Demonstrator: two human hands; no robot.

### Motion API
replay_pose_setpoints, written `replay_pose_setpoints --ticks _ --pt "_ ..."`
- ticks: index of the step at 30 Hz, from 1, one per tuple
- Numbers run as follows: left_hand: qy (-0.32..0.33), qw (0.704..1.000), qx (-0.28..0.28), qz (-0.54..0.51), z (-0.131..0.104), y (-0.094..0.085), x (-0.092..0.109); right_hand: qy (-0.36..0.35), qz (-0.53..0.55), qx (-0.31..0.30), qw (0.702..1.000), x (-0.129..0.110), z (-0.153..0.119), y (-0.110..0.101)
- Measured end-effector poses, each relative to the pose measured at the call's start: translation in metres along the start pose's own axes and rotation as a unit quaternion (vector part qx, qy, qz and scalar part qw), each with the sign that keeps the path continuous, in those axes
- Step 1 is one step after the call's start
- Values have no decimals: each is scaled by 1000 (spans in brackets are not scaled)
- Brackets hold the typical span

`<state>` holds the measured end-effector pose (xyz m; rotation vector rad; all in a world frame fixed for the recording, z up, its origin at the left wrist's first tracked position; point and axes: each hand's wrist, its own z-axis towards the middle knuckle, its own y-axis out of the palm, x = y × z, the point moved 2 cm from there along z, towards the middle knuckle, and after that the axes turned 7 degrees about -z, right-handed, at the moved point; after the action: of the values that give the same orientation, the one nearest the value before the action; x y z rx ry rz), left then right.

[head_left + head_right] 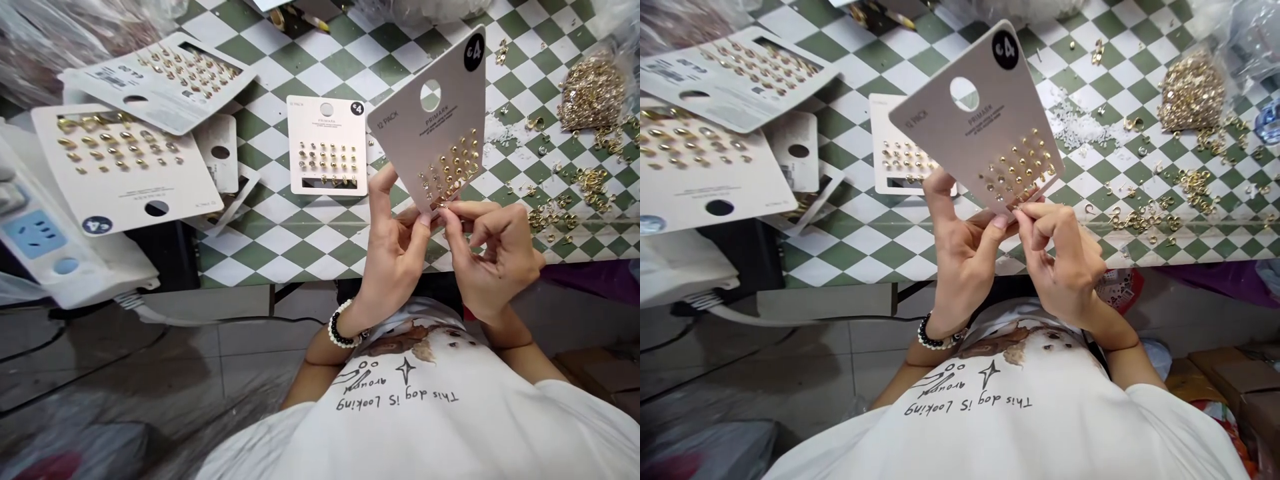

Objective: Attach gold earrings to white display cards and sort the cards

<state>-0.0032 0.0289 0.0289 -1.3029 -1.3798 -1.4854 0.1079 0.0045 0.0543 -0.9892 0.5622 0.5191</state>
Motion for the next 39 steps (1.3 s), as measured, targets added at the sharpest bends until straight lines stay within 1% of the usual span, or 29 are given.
replay_pose_setpoints --ticks 2,4,7,9,13,17,19,21,24,26,28,29,31,33,34,35,36,38,39 --pt "10 999 -15 34 -2 -3 0 -8 -20 -6 1000 2 -3 1" --pt "35 997 -27 66 -4 -6 1 -2 -22 -13 1000 5 -6 3" --pt "96 990 -17 101 -5 -9 4 33 37 -4 999 9 -11 9" --pt "125 983 13 131 -6 -9 5 68 80 15 994 11 -14 13" --pt "126 972 88 179 -6 -2 2 138 129 33 981 15 -20 23" --pt "188 946 119 234 -8 4 -1 209 152 72 963 20 -25 30" --pt "203 940 121 245 -10 3 -1 236 152 86 956 22 -28 32" --pt "205 941 112 244 -11 0 -1 256 161 86 949 24 -31 35" --pt "217 942 92 240 -12 -7 1 269 204 60 939 27 -35 40" --pt "231 938 81 245 -12 -12 2 262 232 46 936 28 -36 39" --pt "239 932 67 265 -10 -14 0 226 228 23 947 28 -32 31" --pt "240 928 54 279 -8 -15 -1 193 208 -8 959 27 -28 23" --pt "241 917 20 317 -6 -15 -6 105 141 -100 979 27 -14 1" --pt "257 895 5 365 -4 -14 -10 39 73 -194 978 33 5 -26" --pt "269 879 8 393 -4 -14 -12 31 41 -212 976 40 17 -41" --pt "281 863 13 419 -4 -14 -13 34 8 -204 978 49 29 -55" --pt "290 849 14 441 -4 -14 -14 42 -28 -173 984 61 43 -68" --pt "294 836 -5 462 -4 -14 -15 51 -87 -97 990 86 68 -86" --pt "292 834 -20 467 -3 -15 -15 56 -104 -73 990 99 78 -90"
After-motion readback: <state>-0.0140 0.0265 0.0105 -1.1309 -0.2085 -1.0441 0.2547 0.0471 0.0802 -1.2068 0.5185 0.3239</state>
